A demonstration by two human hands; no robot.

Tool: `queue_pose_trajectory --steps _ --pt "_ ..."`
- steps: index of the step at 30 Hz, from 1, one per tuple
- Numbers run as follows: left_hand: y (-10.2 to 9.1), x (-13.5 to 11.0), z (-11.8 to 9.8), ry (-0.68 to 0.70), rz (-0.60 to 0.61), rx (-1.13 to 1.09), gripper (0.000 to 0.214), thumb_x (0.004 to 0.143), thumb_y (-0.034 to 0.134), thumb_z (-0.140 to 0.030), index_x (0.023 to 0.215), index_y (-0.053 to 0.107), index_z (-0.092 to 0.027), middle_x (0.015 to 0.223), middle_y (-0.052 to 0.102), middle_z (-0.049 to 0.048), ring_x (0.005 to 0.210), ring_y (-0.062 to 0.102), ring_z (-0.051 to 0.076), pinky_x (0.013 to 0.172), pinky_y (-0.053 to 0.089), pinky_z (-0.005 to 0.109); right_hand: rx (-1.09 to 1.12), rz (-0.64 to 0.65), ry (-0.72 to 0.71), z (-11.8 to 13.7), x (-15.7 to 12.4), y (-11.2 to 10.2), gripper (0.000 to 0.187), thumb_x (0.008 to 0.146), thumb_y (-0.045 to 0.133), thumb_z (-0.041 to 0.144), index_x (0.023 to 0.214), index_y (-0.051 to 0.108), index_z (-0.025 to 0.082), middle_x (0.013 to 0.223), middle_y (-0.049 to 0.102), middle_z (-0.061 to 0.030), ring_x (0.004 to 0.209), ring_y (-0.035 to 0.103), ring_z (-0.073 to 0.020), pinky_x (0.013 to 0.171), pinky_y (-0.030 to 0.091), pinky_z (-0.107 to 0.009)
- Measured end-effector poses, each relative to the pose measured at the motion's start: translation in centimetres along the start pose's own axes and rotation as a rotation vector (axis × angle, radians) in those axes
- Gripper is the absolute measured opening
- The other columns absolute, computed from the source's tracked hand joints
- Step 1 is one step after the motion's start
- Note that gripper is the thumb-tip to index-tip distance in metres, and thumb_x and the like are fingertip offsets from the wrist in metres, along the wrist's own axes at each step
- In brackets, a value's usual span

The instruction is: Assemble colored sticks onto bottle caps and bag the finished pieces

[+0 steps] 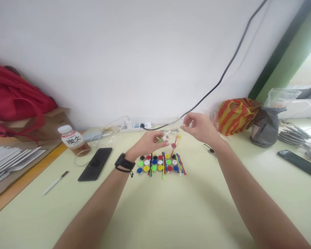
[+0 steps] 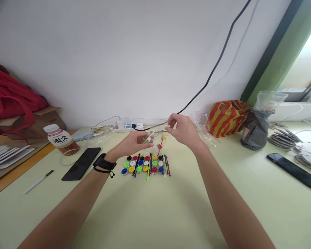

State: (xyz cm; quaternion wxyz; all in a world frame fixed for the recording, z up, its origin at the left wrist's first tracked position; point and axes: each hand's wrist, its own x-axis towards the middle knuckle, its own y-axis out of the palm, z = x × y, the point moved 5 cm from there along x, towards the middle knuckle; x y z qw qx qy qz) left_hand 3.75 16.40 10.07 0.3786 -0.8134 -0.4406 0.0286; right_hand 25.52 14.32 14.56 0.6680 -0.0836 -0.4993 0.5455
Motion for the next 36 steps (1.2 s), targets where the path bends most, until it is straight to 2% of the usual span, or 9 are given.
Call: queue_pose_trajectory --steps 5,8,10,12,16,20,28,33,36 --pt "-0.3 0.0 0.5 -0.052 -0.020 -0.126 0.035 0.082 0.077 -0.051 0.090 0.072 -0.017 0.072 0.057 -0.0009 0.066 0.053 0.014 0.063 0.045 0.027 0.067 0.009 -0.048 0.9 0.0 -0.5 0.023 0.089 0.066 0.042 0.081 0.067 0.020 0.082 0.069 -0.0027 0.055 0.050 -0.0119 0.055 0.040 -0.028" --pt "-0.5 0.1 1.7 -0.108 -0.107 -0.417 0.038 0.085 0.076 -0.050 0.106 0.069 -0.019 0.102 0.071 0.0075 0.090 0.069 0.022 0.080 0.055 0.033 0.097 -0.145 -0.056 -0.4 0.4 -2.1 0.026 0.095 0.059 0.045 0.090 0.068 0.021 0.095 0.070 -0.0052 0.062 0.055 -0.0138 0.060 0.045 -0.029" --pt "-0.5 0.1 2.8 -0.149 -0.195 -0.683 0.040 0.089 0.073 -0.049 0.115 0.063 -0.020 0.122 0.070 0.0115 0.103 0.072 0.025 0.089 0.056 0.038 0.045 -0.118 0.033 -3.1 0.6 -2.7 0.030 0.097 0.054 0.048 0.094 0.068 0.022 0.091 0.071 -0.0042 0.061 0.057 -0.0148 0.060 0.045 -0.030" --pt "0.0 0.2 3.8 -0.195 -0.229 -0.875 0.041 0.089 0.075 -0.045 0.117 0.059 -0.021 0.128 0.069 0.0131 0.103 0.074 0.026 0.092 0.057 0.042 -0.098 0.066 0.159 -7.0 0.3 -2.7 0.031 0.095 0.054 0.050 0.093 0.070 0.023 0.089 0.072 -0.0045 0.067 0.062 -0.0177 0.064 0.047 -0.031" --pt "1.1 0.2 4.7 -0.224 -0.207 -0.917 0.049 0.082 0.085 -0.033 0.121 0.057 -0.021 0.124 0.072 0.0118 0.094 0.077 0.023 0.094 0.057 0.043 -0.303 0.525 0.459 -15.3 -2.3 -2.1 0.029 0.078 0.073 0.047 0.087 0.072 0.020 0.093 0.074 -0.0105 0.083 0.069 -0.0254 0.067 0.051 -0.033" --pt "1.9 0.1 4.0 -0.154 -0.179 -0.957 0.053 0.084 0.083 -0.028 0.130 0.059 -0.025 0.132 0.070 0.0114 0.102 0.075 0.022 0.094 0.056 0.039 -0.256 0.782 0.578 -18.7 -4.8 -0.5 0.027 0.067 0.081 0.042 0.081 0.074 0.019 0.084 0.075 -0.0087 0.073 0.070 -0.0235 0.061 0.050 -0.031" --pt "3.8 -0.4 2.6 -0.179 0.077 -0.839 0.053 0.080 0.085 -0.033 0.127 0.065 -0.019 0.125 0.073 0.0167 0.095 0.077 0.026 0.085 0.060 0.039 -0.214 0.790 0.577 -17.4 -4.1 2.0 0.008 0.065 0.076 0.022 0.067 0.069 0.019 0.064 0.070 -0.0044 0.067 0.069 -0.0207 0.057 0.047 -0.026" --pt "3.5 -0.6 2.0 -0.179 0.143 -0.722 0.055 0.081 0.085 -0.036 0.128 0.064 -0.018 0.117 0.075 0.0164 0.093 0.077 0.025 0.077 0.061 0.034 -0.143 0.634 0.512 -14.6 -2.5 0.5 0.007 0.078 0.067 0.025 0.075 0.065 0.019 0.073 0.072 -0.0042 0.069 0.069 -0.0176 0.060 0.050 -0.024" --pt "3.9 -0.7 1.9 -0.241 0.191 -0.641 0.056 0.076 0.088 -0.038 0.123 0.067 -0.016 0.107 0.077 0.0155 0.087 0.077 0.024 0.073 0.061 0.033 0.000 0.425 0.435 -11.8 -1.2 -1.3 0.010 0.084 0.066 0.029 0.084 0.067 0.019 0.080 0.074 -0.0054 0.076 0.072 -0.0191 0.067 0.054 -0.026"
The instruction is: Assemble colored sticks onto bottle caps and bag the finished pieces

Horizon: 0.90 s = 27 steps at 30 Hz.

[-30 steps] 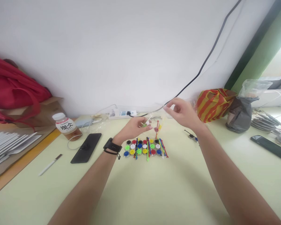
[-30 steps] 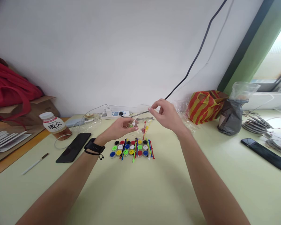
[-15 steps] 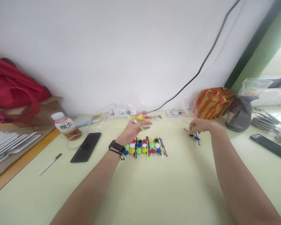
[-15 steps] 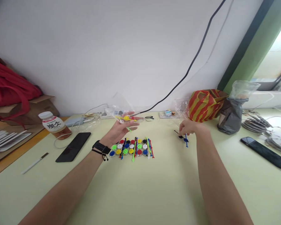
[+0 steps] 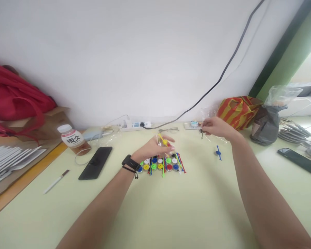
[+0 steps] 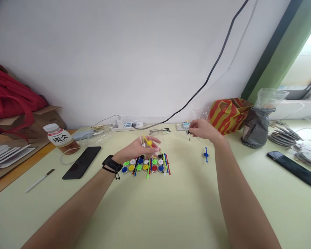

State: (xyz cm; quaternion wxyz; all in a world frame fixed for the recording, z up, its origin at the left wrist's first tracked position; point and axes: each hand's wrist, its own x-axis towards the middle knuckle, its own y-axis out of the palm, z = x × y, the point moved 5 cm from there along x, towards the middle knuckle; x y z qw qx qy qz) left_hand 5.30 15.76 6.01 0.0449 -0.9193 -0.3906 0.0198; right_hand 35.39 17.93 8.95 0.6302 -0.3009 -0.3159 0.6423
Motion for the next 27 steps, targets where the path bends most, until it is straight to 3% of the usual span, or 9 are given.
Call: queue_pose_trajectory --steps 4,8,10,13,18,24,27 --pt "1.2 -0.1 -0.7 0.065 0.076 -0.065 0.051 0.080 0.085 -0.040 0.122 0.068 -0.017 0.121 0.074 0.0166 0.101 0.075 0.027 0.086 0.060 0.039 0.315 -0.295 -0.236 4.4 -2.1 -2.7 0.021 0.087 0.070 0.039 0.086 0.069 0.019 0.082 0.075 -0.0085 0.075 0.072 -0.0236 0.069 0.058 -0.034" --pt "1.1 0.2 -0.7 0.084 -0.009 0.099 0.045 0.076 0.086 -0.041 0.111 0.073 -0.016 0.115 0.077 0.0142 0.099 0.074 0.027 0.086 0.059 0.039 0.465 -0.520 -0.403 7.8 -4.4 -4.4 0.020 0.086 0.073 0.042 0.082 0.071 0.022 0.075 0.071 -0.0051 0.069 0.069 -0.0226 0.069 0.060 -0.039" --pt "1.0 0.4 -0.2 0.054 -0.022 0.174 0.048 0.074 0.087 -0.042 0.111 0.073 -0.015 0.109 0.078 0.0140 0.096 0.074 0.027 0.084 0.058 0.039 0.513 -0.564 -0.457 9.1 -5.4 -4.7 0.017 0.085 0.075 0.039 0.088 0.072 0.022 0.074 0.070 -0.0039 0.067 0.068 -0.0211 0.070 0.060 -0.039" --pt "1.1 0.5 0.1 0.050 -0.008 0.234 0.053 0.076 0.086 -0.044 0.116 0.071 -0.014 0.103 0.079 0.0139 0.096 0.075 0.028 0.087 0.057 0.040 0.499 -0.547 -0.480 10.8 -6.4 -4.4 0.021 0.085 0.075 0.038 0.100 0.071 0.023 0.072 0.069 -0.0030 0.065 0.068 -0.0208 0.066 0.060 -0.037" --pt "1.5 0.4 -0.3 0.049 0.002 0.281 0.054 0.079 0.082 -0.047 0.120 0.069 -0.015 0.102 0.080 0.0135 0.096 0.076 0.029 0.090 0.055 0.041 0.416 -0.443 -0.526 13.2 -6.6 -2.1 0.024 0.090 0.069 0.040 0.104 0.070 0.021 0.075 0.071 -0.0048 0.068 0.071 -0.0214 0.065 0.058 -0.034" --pt "1.6 0.4 -0.7 0.044 -0.035 0.357 0.051 0.080 0.081 -0.048 0.118 0.070 -0.016 0.100 0.080 0.0106 0.093 0.076 0.027 0.085 0.055 0.038 0.043 -0.487 -0.569 14.3 -6.1 0.4 0.015 0.089 0.060 0.024 0.099 0.072 0.022 0.073 0.070 -0.0019 0.064 0.063 -0.0177 0.068 0.052 -0.032" --pt "1.5 0.4 -0.7 0.044 -0.058 0.363 0.048 0.080 0.081 -0.048 0.115 0.071 -0.017 0.099 0.079 0.0097 0.092 0.075 0.027 0.084 0.056 0.038 -0.059 -0.433 -0.578 14.3 -6.0 0.9 0.017 0.088 0.062 0.023 0.102 0.070 0.023 0.070 0.068 0.0004 0.061 0.060 -0.0165 0.067 0.049 -0.032"
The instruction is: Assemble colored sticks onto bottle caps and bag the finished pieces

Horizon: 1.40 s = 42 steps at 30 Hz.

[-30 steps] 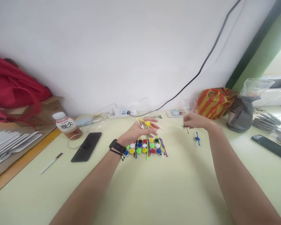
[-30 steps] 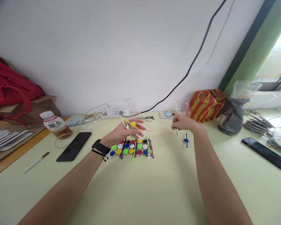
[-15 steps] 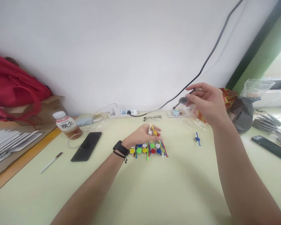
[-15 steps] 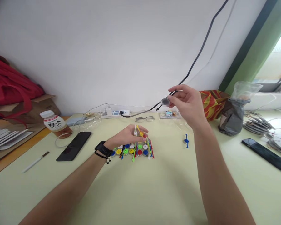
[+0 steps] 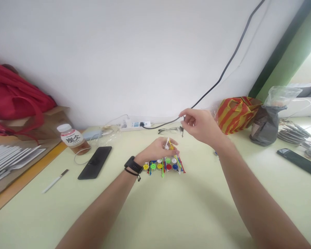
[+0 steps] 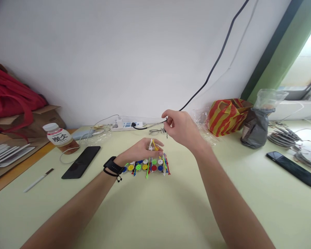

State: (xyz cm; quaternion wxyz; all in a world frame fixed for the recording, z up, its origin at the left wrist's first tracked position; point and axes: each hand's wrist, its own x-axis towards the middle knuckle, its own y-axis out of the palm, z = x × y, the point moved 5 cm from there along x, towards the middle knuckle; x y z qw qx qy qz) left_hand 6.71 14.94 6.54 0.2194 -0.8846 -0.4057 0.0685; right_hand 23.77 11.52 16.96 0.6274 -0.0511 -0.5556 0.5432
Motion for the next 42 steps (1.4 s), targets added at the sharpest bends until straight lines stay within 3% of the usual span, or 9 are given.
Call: queue_pose_trajectory --steps 8,15,21,24,29,33,35,38,42 --pt "-0.3 -0.2 -0.2 0.026 0.042 -0.141 0.049 0.080 0.082 -0.046 0.118 0.070 -0.018 0.100 0.078 0.0094 0.083 0.073 0.023 0.077 0.058 0.036 0.099 0.008 -0.032 -0.2 0.1 -0.8 0.018 0.094 0.064 0.041 0.094 0.071 0.024 0.090 0.070 -0.0038 0.067 0.058 -0.0157 0.064 0.047 -0.031" --pt "-0.6 -1.1 -1.5 0.065 0.188 -0.229 0.049 0.084 0.080 -0.041 0.126 0.066 -0.020 0.109 0.078 0.0131 0.099 0.075 0.028 0.088 0.057 0.041 0.316 0.269 -0.043 0.3 -0.6 -0.9 0.035 0.090 0.070 0.045 0.120 0.063 0.029 0.128 0.064 -0.0067 0.093 0.068 -0.0208 0.077 0.057 -0.034" --pt "0.5 -3.9 -2.9 0.044 0.194 -0.282 0.051 0.086 0.079 -0.040 0.130 0.062 -0.022 0.113 0.076 0.0125 0.097 0.075 0.027 0.085 0.059 0.040 0.420 0.356 -0.018 2.0 -1.9 -1.2 0.038 0.092 0.069 0.035 0.129 0.060 0.032 0.090 0.071 -0.0014 0.081 0.068 -0.0201 0.077 0.059 -0.035" --pt "1.6 -6.1 -3.2 0.080 0.158 -0.327 0.048 0.088 0.077 -0.037 0.131 0.061 -0.023 0.124 0.073 0.0137 0.111 0.071 0.030 0.092 0.057 0.042 0.488 0.237 -0.026 3.1 -2.7 -2.4 0.040 0.093 0.069 0.034 0.132 0.060 0.032 0.089 0.070 -0.0022 0.082 0.068 -0.0211 0.079 0.059 -0.037" --pt "2.7 -9.0 -1.8 0.111 -0.020 -0.326 0.060 0.082 0.084 -0.030 0.137 0.060 -0.028 0.138 0.065 0.0109 0.129 0.061 0.030 0.114 0.044 0.047 0.584 0.274 -0.048 4.6 -4.7 -2.4 0.037 0.096 0.067 0.033 0.132 0.062 0.032 0.088 0.068 -0.0031 0.082 0.067 -0.0209 0.082 0.060 -0.038" --pt "4.2 -9.6 -1.1 0.127 0.021 -0.365 0.063 0.079 0.086 -0.029 0.137 0.061 -0.028 0.139 0.063 0.0108 0.131 0.059 0.031 0.117 0.040 0.048 0.645 0.266 -0.036 4.9 -6.3 -0.9 0.038 0.097 0.065 0.031 0.135 0.059 0.033 0.087 0.068 -0.0027 0.081 0.067 -0.0203 0.083 0.060 -0.040" --pt "5.1 -9.6 -1.2 0.149 0.077 -0.436 0.066 0.076 0.088 -0.030 0.136 0.061 -0.026 0.135 0.065 0.0116 0.125 0.063 0.031 0.113 0.045 0.048 0.671 0.258 -0.007 4.8 -7.1 0.1 0.037 0.098 0.064 0.031 0.134 0.059 0.033 0.088 0.068 -0.0026 0.080 0.067 -0.0200 0.082 0.060 -0.040" --pt "5.9 -9.5 -1.0 0.108 0.063 -0.421 0.040 0.081 0.084 -0.033 0.116 0.070 -0.021 0.112 0.072 0.0100 0.105 0.070 0.027 0.100 0.053 0.043 0.709 0.313 0.024 4.2 -8.3 1.5 0.036 0.097 0.065 0.032 0.133 0.060 0.031 0.090 0.070 -0.0033 0.082 0.068 -0.0203 0.084 0.060 -0.040" --pt "6.0 -9.9 -0.6 0.072 -0.009 -0.320 0.023 0.090 0.074 -0.038 0.103 0.074 -0.019 0.102 0.073 0.0096 0.093 0.070 0.024 0.086 0.057 0.037 0.673 0.251 0.093 -0.6 -9.0 1.0 0.035 0.097 0.063 0.035 0.132 0.060 0.029 0.096 0.072 -0.0055 0.091 0.070 -0.0228 0.084 0.060 -0.040"
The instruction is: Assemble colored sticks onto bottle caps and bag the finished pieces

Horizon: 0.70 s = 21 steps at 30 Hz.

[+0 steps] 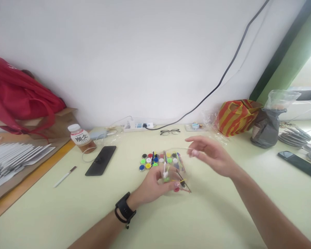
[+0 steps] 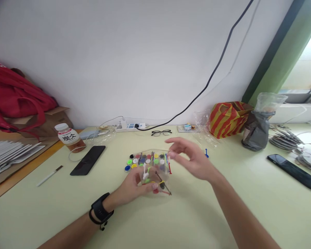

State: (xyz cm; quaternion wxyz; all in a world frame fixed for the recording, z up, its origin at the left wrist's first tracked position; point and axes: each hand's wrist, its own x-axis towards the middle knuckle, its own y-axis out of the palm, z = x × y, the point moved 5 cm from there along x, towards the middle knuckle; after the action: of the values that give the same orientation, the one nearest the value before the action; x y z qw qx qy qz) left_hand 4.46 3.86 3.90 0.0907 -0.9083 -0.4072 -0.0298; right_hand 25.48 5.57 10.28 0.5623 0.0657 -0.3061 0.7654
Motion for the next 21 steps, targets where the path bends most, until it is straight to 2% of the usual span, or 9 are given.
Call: queue_pose_trajectory --steps 2,4,6,8,10,14,17,19,21 --pt "0.1 -0.3 0.2 0.005 0.000 0.039 0.032 0.085 0.080 -0.039 0.110 0.072 -0.020 0.111 0.072 0.0099 0.101 0.070 0.026 0.091 0.056 0.038 -0.176 -0.151 0.070 -3.1 -0.8 -3.7 0.027 0.098 0.059 0.034 0.123 0.065 0.026 0.094 0.072 -0.0063 0.091 0.070 -0.0238 0.083 0.059 -0.040" --pt "0.6 -0.5 0.4 0.005 0.038 0.091 0.047 0.075 0.089 -0.038 0.115 0.071 -0.021 0.110 0.073 0.0086 0.107 0.069 0.027 0.096 0.055 0.038 -0.446 -0.215 0.188 -6.8 -2.0 -7.3 0.024 0.095 0.055 0.028 0.114 0.069 0.025 0.098 0.074 -0.0081 0.093 0.070 -0.0252 0.081 0.057 -0.040" --pt "0.9 -0.5 0.6 -0.006 0.048 0.143 0.045 0.076 0.087 -0.039 0.113 0.071 -0.020 0.106 0.073 0.0075 0.103 0.070 0.026 0.095 0.054 0.038 -0.620 -0.130 0.283 -10.4 -3.5 -9.5 0.027 0.089 0.050 0.019 0.103 0.073 0.024 0.108 0.074 -0.0091 0.097 0.069 -0.0265 0.081 0.056 -0.040" --pt "0.8 -0.4 0.6 -0.009 0.010 0.172 0.038 0.081 0.083 -0.041 0.110 0.072 -0.019 0.104 0.074 0.0074 0.100 0.070 0.025 0.094 0.055 0.038 -0.663 -0.013 0.337 -13.4 -5.0 -10.4 0.033 0.079 0.049 0.014 0.099 0.074 0.023 0.115 0.073 -0.0089 0.104 0.068 -0.0270 0.084 0.055 -0.038" --pt "0.6 -0.3 0.5 0.002 -0.015 0.179 0.043 0.078 0.085 -0.041 0.111 0.072 -0.018 0.109 0.073 0.0081 0.104 0.068 0.026 0.095 0.054 0.038 -0.669 0.029 0.379 -15.3 -6.0 -10.7 0.038 0.075 0.050 0.015 0.102 0.075 0.023 0.115 0.074 -0.0083 0.107 0.068 -0.0273 0.088 0.055 -0.037" --pt "0.3 -0.2 0.8 -0.021 0.009 0.139 0.047 0.079 0.085 -0.041 0.118 0.071 -0.019 0.111 0.074 0.0084 0.103 0.069 0.026 0.095 0.055 0.039 -0.707 0.013 0.427 -16.3 -6.3 -10.6 0.034 0.080 0.055 0.024 0.108 0.074 0.024 0.107 0.076 -0.0080 0.091 0.070 -0.0259 0.082 0.055 -0.037" --pt "-0.3 -0.3 1.3 -0.046 -0.066 0.147 0.050 0.079 0.084 -0.040 0.123 0.069 -0.020 0.115 0.072 0.0089 0.104 0.068 0.026 0.092 0.055 0.038 -0.720 -0.025 0.415 -15.7 -5.9 -10.4 0.029 0.085 0.056 0.035 0.107 0.072 0.022 0.090 0.076 -0.0072 0.074 0.067 -0.0236 0.070 0.053 -0.036" --pt "-0.4 -0.3 1.4 -0.030 -0.076 0.194 0.047 0.076 0.087 -0.039 0.115 0.072 -0.019 0.110 0.072 0.0079 0.101 0.068 0.025 0.090 0.054 0.036 -0.697 -0.093 0.396 -15.1 -5.6 -10.4 0.030 0.088 0.056 0.039 0.110 0.067 0.022 0.084 0.073 -0.0060 0.068 0.065 -0.0217 0.064 0.051 -0.034" --pt "-0.2 -0.2 1.4 -0.020 -0.052 0.186 0.034 0.078 0.084 -0.041 0.101 0.075 -0.017 0.095 0.073 0.0060 0.090 0.067 0.023 0.084 0.055 0.034 -0.653 -0.165 0.370 -14.4 -5.4 -10.2 0.030 0.090 0.057 0.044 0.110 0.062 0.022 0.081 0.071 -0.0051 0.064 0.063 -0.0200 0.061 0.051 -0.033"
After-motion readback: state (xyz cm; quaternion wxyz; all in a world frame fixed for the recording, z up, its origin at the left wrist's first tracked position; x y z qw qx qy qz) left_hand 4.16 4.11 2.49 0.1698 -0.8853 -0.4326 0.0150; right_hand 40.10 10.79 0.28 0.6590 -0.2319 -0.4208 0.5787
